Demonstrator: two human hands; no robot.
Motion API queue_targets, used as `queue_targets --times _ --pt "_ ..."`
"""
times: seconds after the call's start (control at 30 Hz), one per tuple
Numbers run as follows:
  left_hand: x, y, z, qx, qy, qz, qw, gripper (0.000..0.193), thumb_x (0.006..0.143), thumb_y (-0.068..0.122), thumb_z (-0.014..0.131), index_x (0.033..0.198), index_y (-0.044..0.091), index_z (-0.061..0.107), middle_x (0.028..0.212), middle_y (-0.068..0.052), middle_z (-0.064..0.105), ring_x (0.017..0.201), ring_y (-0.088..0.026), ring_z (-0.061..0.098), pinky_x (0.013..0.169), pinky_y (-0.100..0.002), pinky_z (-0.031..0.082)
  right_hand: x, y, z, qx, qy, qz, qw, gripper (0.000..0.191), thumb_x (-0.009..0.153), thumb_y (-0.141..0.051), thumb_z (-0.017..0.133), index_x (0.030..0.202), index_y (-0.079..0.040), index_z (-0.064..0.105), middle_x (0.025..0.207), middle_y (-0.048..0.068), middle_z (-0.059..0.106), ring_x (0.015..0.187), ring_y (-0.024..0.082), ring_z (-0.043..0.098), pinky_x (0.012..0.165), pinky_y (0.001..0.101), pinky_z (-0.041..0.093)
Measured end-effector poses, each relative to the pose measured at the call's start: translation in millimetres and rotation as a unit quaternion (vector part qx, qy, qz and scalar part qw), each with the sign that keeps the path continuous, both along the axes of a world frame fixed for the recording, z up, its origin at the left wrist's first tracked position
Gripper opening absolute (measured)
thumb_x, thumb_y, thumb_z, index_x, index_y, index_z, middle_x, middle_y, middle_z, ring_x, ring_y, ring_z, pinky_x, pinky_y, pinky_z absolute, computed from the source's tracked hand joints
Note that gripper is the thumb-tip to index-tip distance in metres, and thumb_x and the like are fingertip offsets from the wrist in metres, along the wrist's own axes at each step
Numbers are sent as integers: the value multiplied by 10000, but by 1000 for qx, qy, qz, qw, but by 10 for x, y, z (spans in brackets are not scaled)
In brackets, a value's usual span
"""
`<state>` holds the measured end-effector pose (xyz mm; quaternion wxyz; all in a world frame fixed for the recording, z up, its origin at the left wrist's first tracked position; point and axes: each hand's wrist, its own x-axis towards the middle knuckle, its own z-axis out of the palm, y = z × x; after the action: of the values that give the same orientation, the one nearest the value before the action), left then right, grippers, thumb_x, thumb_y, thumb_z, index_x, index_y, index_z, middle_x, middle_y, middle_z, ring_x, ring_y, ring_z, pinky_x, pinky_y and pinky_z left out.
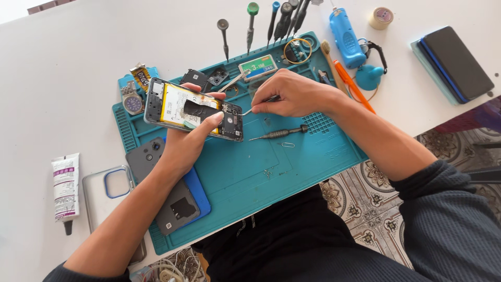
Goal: The person repairs a disassembled smartphone at a workbench, holding the phone body in one hand while using tweezers and a spudger to pry and adjust internal components near the battery. They then use a screwdriver on the phone's edge and press the frame with their fingers, working over a blue repair mat.
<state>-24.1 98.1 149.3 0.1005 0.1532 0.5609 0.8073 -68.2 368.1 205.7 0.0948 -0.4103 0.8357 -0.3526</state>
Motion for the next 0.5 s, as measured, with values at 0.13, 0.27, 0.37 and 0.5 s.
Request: queue_targets --times 0.13,0.27,0.37,0.5 --pt "10 -36 -13 2 15 -5 1000 549 958 -35 672 1369 103 336 1392 -166 601 1289 -176 603 1093 -321 524 -18 -14 22 16 1 -5 1000 155 904 -141 731 989 -23 787 830 81 772 663 172 689 638 302 535" --pt "-20 -73 -21 2 26 -4 1000 547 967 -24 678 1371 100 332 1399 -175 594 1278 -174 597 1088 -329 522 -39 -44 32 26 -1 -9 1000 152 895 -147 741 975 -29 793 820 80 773 646 166 683 624 300 532" --pt "-35 -93 -15 -29 22 0 999 544 961 -4 668 1374 105 330 1398 -175 603 1270 -168 602 1077 -328 533 -48 -61 21 33 -11 -14 999 154 882 -149 746 973 -37 801 821 78 779 640 160 686 611 298 526" --pt "-47 -91 -6 -35 27 2 999 537 969 0 663 1374 105 327 1399 -174 601 1268 -172 604 1077 -333 538 -53 -76 0 48 -19 -14 999 160 879 -154 747 976 -41 806 814 78 783 634 161 684 599 297 520"
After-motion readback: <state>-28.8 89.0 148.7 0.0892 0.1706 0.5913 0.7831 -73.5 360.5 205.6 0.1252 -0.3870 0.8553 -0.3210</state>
